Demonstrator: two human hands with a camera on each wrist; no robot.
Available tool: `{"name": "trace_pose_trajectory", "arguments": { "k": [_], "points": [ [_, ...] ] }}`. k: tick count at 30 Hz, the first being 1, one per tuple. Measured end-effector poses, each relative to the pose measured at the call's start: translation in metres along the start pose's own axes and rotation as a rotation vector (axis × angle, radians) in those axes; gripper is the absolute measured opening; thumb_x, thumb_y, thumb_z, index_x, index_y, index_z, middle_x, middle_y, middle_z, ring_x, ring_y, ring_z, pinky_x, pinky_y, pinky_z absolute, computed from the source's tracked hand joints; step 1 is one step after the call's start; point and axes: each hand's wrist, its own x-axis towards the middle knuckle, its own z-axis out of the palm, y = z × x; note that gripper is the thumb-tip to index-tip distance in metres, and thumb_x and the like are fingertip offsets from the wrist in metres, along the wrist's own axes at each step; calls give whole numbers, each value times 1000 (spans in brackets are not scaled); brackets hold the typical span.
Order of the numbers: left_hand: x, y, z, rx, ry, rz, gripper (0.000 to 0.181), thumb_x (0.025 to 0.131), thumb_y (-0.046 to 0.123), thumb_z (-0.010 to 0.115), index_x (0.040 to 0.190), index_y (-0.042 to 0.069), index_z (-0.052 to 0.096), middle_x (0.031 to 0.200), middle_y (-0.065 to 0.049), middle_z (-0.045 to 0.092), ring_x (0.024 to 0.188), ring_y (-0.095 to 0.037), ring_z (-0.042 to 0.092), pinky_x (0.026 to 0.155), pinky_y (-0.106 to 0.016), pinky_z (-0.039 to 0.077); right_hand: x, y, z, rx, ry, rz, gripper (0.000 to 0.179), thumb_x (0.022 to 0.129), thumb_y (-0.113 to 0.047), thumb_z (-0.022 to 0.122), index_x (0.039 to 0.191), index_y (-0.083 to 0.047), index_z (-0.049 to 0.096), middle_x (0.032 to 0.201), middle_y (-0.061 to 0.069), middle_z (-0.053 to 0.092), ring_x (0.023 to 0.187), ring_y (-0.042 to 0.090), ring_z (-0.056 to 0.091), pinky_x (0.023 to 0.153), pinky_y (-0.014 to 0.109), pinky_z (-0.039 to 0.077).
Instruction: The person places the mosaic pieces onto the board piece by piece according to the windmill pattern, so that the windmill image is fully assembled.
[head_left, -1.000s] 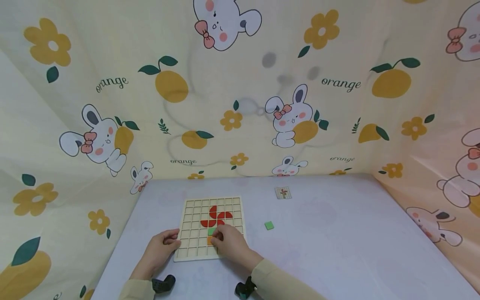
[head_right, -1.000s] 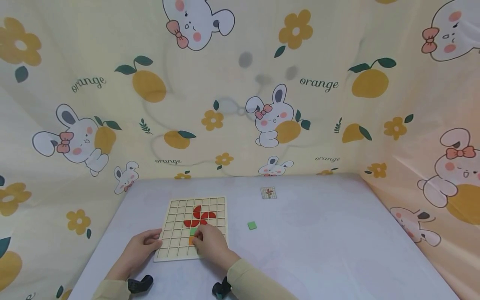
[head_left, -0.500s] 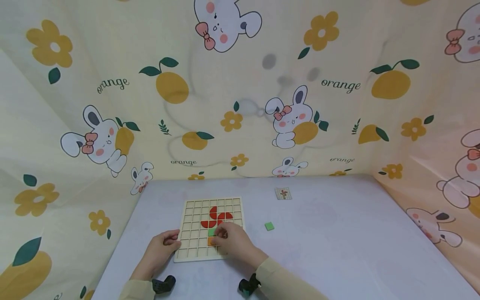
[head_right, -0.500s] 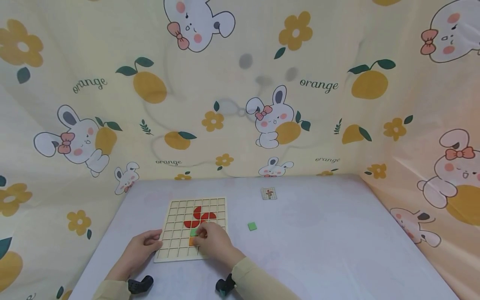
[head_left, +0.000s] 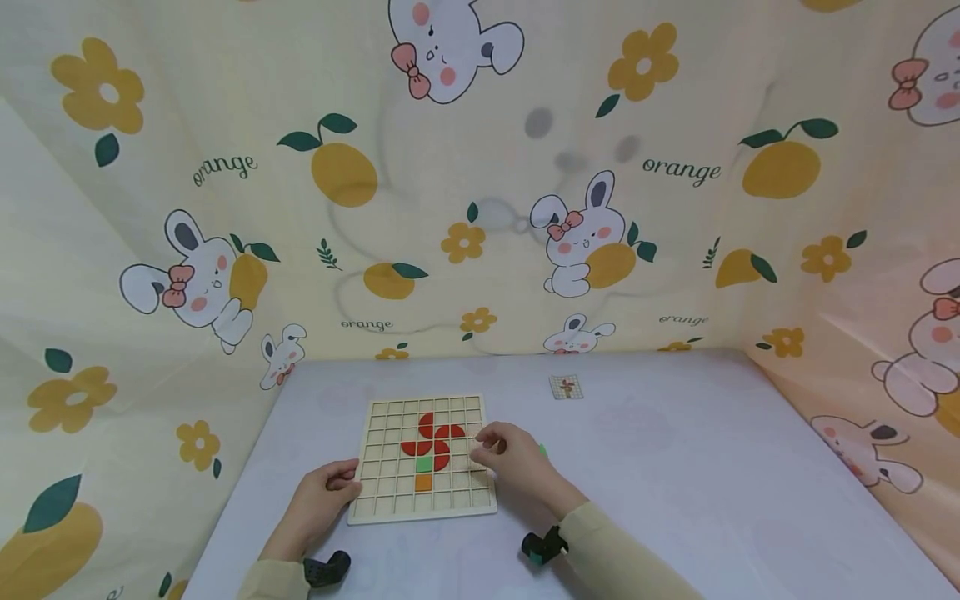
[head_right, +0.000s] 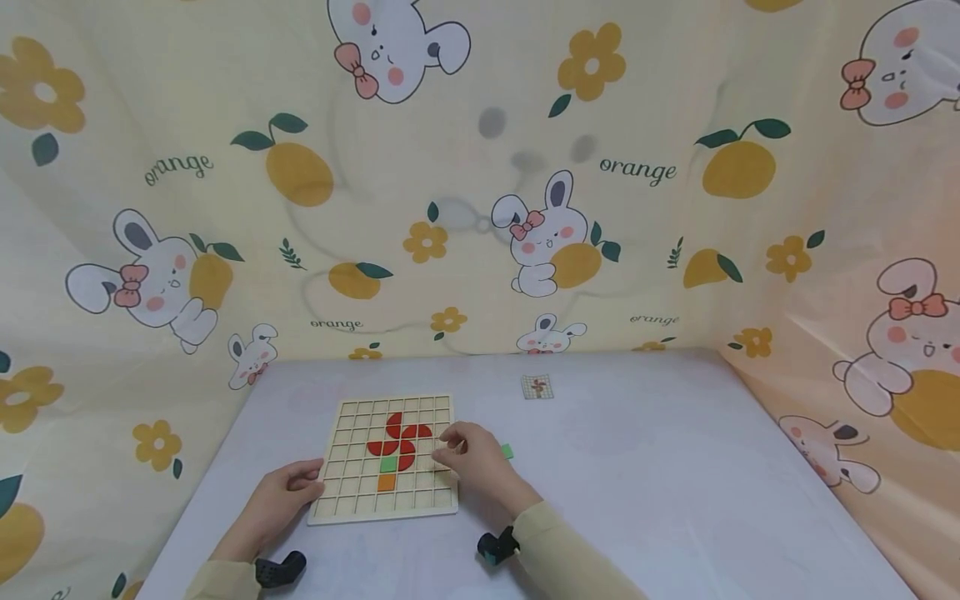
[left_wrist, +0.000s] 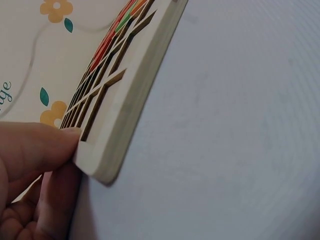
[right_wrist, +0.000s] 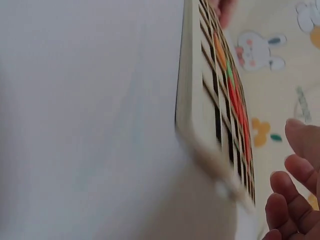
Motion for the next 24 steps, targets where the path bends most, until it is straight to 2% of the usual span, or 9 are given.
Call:
{"name": "trace_pose_trajectory", "arguments": {
  "k": [7,13,20,24],
  "points": [
    [0,0,-1,-2,-2,-9,44,86,9,70,128,5,60,105,-6,61,94,-20,55,79,-33,48,-5,23,-28,-20,54,55,36,82,-43,74,109,-21,66,96,-5,58,87,18,51,68,34,44],
    [0,1,-1,-2,-3,-6,44,86,9,70,128,5,60,106,-6,60,94,-20,55,79,-32,49,-7,41,-47,-13,81,87,35,82,-39,76,111,-20,67,100,-5,60,88,17,53,71,34,46],
    [0,1,-1,-3,-1,-7,44,86,8,70,128,5,60,106,-6,60,94,-20,55,78,-32,49,-10,55,-57,-43,90,167,37,81,-41,76,111,-23,66,104,-4,59,91,18,53,73,34,47],
    [0,1,-1,-1,-1,-5,44,86,9,70,129,6,60,106,-6,60,94,-20,54,79,-32,49,-12,62,-60,-75,90,154,34,81,-38,77,109,-22,66,104,-4,59,93,18,52,80,37,46]
  ]
}}
